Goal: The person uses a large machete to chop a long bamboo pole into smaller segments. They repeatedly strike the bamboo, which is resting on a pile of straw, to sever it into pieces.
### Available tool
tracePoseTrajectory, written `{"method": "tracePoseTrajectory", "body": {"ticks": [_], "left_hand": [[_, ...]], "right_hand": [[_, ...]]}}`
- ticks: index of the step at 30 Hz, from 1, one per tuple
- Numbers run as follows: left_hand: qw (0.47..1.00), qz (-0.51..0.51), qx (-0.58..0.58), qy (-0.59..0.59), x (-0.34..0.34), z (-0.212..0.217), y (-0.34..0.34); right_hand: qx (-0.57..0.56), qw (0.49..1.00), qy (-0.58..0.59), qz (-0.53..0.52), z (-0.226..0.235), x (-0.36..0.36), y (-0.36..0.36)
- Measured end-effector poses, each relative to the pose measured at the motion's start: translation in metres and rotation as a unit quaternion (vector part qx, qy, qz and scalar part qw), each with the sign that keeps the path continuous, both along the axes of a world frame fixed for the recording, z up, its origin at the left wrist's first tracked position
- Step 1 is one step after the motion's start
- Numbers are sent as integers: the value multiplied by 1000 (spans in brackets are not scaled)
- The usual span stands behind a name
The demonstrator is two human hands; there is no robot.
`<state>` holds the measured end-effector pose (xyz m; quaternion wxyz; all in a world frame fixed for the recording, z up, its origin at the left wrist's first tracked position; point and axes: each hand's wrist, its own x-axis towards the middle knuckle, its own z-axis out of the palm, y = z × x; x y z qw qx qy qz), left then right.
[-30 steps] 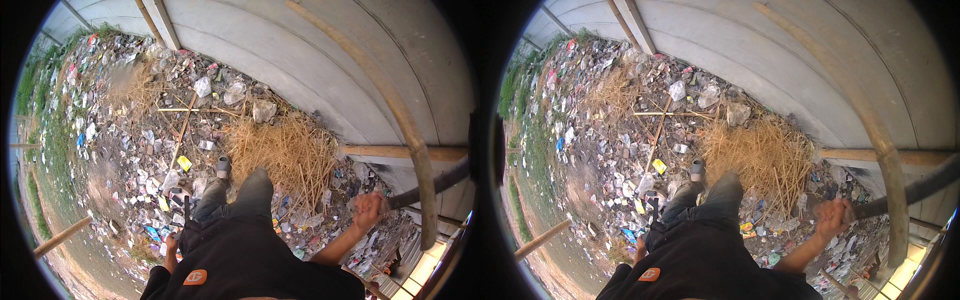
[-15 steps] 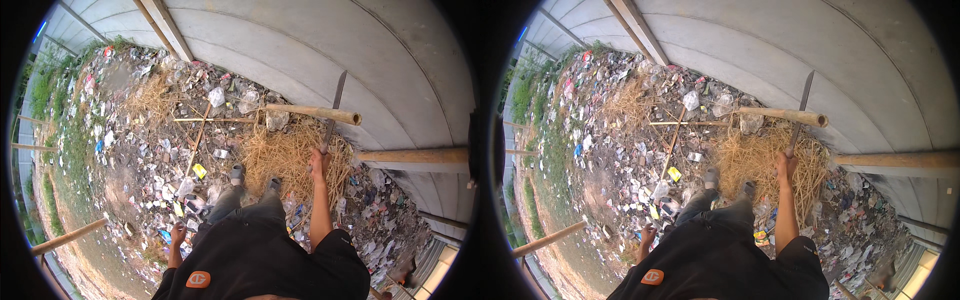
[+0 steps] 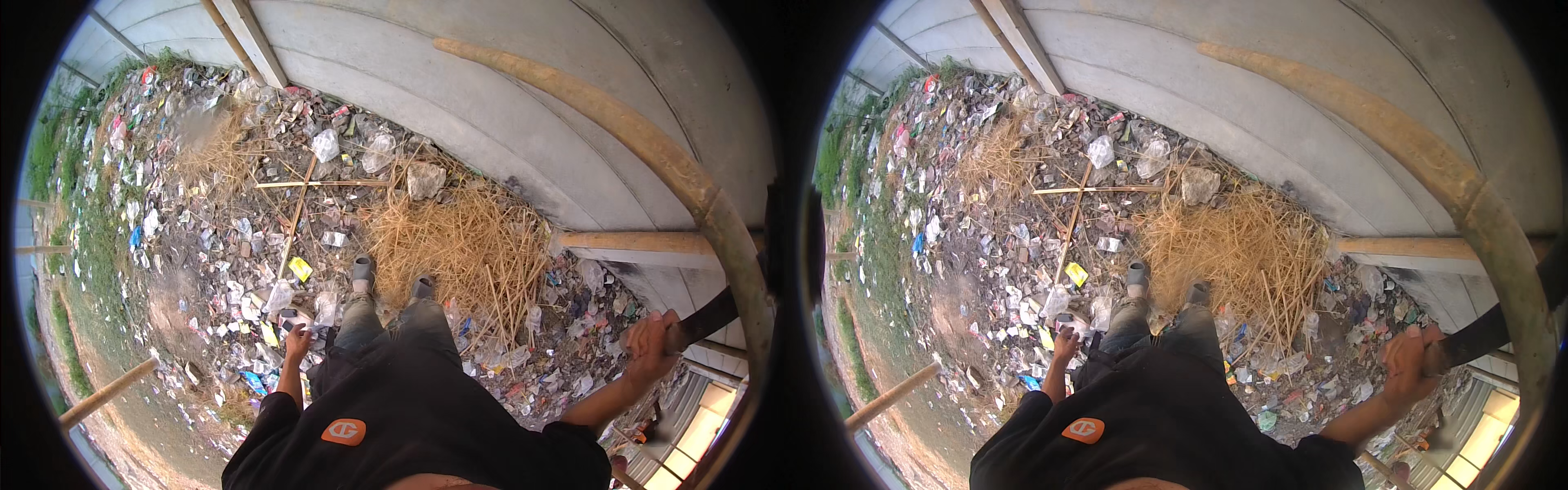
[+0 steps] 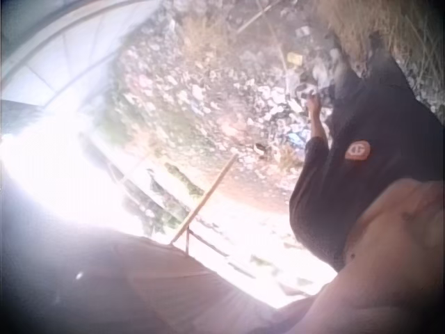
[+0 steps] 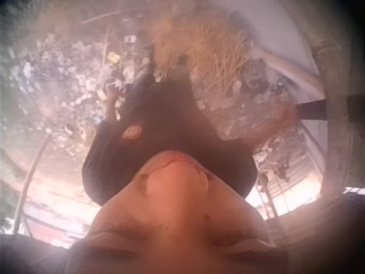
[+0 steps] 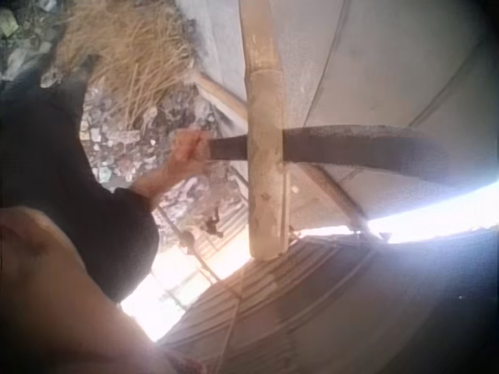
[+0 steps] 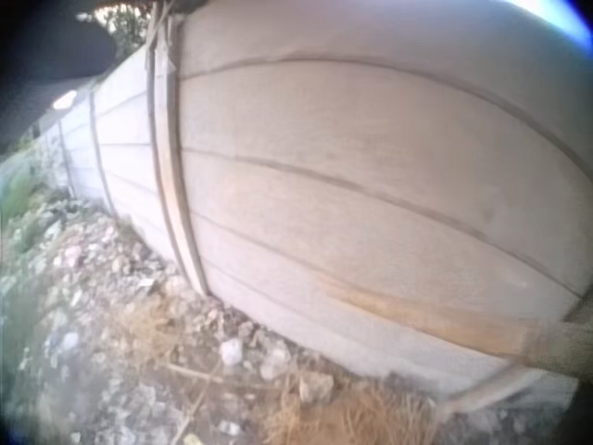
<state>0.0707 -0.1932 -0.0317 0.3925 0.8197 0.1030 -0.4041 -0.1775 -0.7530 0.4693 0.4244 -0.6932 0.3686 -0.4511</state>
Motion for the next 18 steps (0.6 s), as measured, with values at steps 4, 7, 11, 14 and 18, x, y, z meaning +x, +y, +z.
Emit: {"method": "tracePoseTrajectory", "body": {"ticks": [4,7,11,14,18], "left_hand": [[998,-19,-10,-65,11,14,38],[995,-32,4,-99,4,74,45],[976,-81,102,-176,-3,85,147],[965,216,116,-92,-62,95,180],[937,-218,254,-104,-61,62,230]], "right_hand": [[114,985,128,15,-210,67,-14],[439,859,246,-96,-436,143,-46],[530,825,3,-196,-515,206,-87],[491,863,17,-121,-418,165,-57],[325,939,109,-11,-295,104,-45]]}}
